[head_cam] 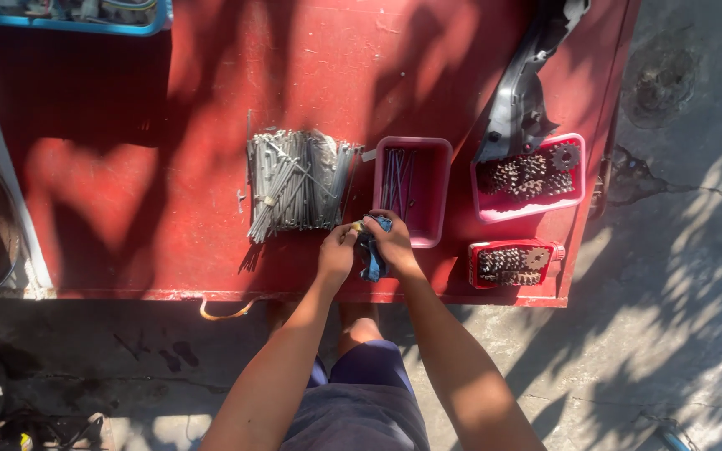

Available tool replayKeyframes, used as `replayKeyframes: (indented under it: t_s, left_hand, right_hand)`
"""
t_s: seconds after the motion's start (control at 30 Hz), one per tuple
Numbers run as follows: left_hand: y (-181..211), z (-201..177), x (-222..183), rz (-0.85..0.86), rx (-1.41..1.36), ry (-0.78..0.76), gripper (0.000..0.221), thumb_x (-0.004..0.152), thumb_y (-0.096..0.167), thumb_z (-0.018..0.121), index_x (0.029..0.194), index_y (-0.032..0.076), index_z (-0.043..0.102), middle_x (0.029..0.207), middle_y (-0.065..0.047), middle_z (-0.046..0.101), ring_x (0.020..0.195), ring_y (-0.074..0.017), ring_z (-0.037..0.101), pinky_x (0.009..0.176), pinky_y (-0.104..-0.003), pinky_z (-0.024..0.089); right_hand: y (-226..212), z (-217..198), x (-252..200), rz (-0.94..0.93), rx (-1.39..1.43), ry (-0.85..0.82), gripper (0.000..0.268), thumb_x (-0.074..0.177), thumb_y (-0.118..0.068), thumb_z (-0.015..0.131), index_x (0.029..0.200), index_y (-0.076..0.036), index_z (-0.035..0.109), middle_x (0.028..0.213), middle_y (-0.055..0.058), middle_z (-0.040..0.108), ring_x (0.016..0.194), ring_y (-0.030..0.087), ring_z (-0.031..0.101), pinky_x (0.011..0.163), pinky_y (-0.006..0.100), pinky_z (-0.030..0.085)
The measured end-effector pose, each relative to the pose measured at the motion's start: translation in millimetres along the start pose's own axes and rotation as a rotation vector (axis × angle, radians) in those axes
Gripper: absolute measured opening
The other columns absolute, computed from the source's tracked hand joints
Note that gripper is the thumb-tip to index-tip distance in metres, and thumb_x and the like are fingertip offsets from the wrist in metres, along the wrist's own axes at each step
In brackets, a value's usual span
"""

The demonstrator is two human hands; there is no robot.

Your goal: Cleaning individual motorcycle spokes using a cloth at an outdoor workbench.

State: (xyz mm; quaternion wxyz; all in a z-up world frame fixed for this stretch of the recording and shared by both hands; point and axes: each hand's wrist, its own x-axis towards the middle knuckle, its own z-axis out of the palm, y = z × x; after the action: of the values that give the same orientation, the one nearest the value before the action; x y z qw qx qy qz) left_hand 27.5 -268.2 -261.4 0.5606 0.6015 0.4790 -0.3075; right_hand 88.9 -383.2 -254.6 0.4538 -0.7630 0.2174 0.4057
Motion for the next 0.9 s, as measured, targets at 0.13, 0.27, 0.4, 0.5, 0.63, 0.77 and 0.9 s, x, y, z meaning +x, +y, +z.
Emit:
replayKeyframes:
  t_s: [0.13,0.27,0.4,0.5,0.63,0.77,0.9]
  left_hand:
    - [-25,-21,28,0.016,0.016,0.004,0.040,0.107,0.034,0.051,0.138,0.012,0.064,0.122,-0.013,0.071,0.118,-0.0296,0.065,0.099,-0.045,0.054]
    - [-47,-51,50,0.018,-0.010,0.034,0.034,0.104,0.033,0.055,0.125,0.013,0.071,0.110,-0.014,0.073,0.109,-0.0306,0.068,0.091,-0.044,0.057]
    - [-53,-92,50,0.006,0.004,0.226,0.033,0.092,0.028,0.063,0.122,0.020,0.074,0.116,-0.007,0.076,0.118,-0.0254,0.068,0.102,-0.040,0.052]
    - [-42,-105,47,0.115,-0.030,0.252,0.044,0.092,0.019,0.058,0.136,0.019,0.065,0.133,-0.013,0.069,0.130,-0.0306,0.061,0.113,-0.044,0.046]
    - [-58,-112,67,0.198,0.050,0.292,0.048,0.090,0.015,0.061,0.138,0.017,0.062,0.129,-0.015,0.070,0.124,-0.0322,0.064,0.111,-0.047,0.050]
    - [-49,-123,77,0.038,0.091,0.150,0.044,0.089,0.026,0.057,0.132,0.030,0.067,0.127,-0.006,0.072,0.127,-0.0279,0.063,0.113,-0.043,0.047]
    - [-60,-122,80,-0.077,-0.066,0.037,0.047,0.082,0.030,0.056,0.127,0.036,0.069,0.129,-0.002,0.071,0.130,-0.0251,0.060,0.114,-0.040,0.044]
  right_hand:
    - [-5,29,1,0.088,0.172,-0.076,0.050,0.097,-0.047,0.061,0.130,-0.009,0.067,0.131,0.026,0.063,0.128,0.040,0.056,0.109,0.050,0.042]
    - [21,70,23,0.150,0.038,-0.121,0.031,0.097,-0.033,0.060,0.119,-0.018,0.074,0.123,0.018,0.067,0.118,0.035,0.063,0.098,0.044,0.049]
    - [16,108,35,0.214,0.097,-0.032,0.031,0.091,-0.032,0.069,0.118,-0.019,0.077,0.117,0.020,0.071,0.109,0.034,0.068,0.092,0.043,0.054]
    - [35,134,69,0.250,0.236,0.046,0.034,0.094,-0.030,0.069,0.123,-0.014,0.074,0.113,0.022,0.072,0.102,0.031,0.069,0.087,0.043,0.056]
    - [15,156,59,0.206,0.194,-0.047,0.034,0.092,-0.030,0.072,0.122,-0.014,0.074,0.118,0.025,0.069,0.111,0.032,0.066,0.092,0.045,0.054]
    - [-1,166,56,0.188,0.238,-0.045,0.031,0.088,-0.026,0.077,0.116,-0.014,0.073,0.111,0.017,0.066,0.103,0.026,0.064,0.088,0.038,0.054]
    - [20,171,71,0.201,0.392,-0.004,0.029,0.079,-0.019,0.090,0.103,-0.011,0.076,0.088,0.013,0.069,0.082,0.020,0.069,0.072,0.031,0.060]
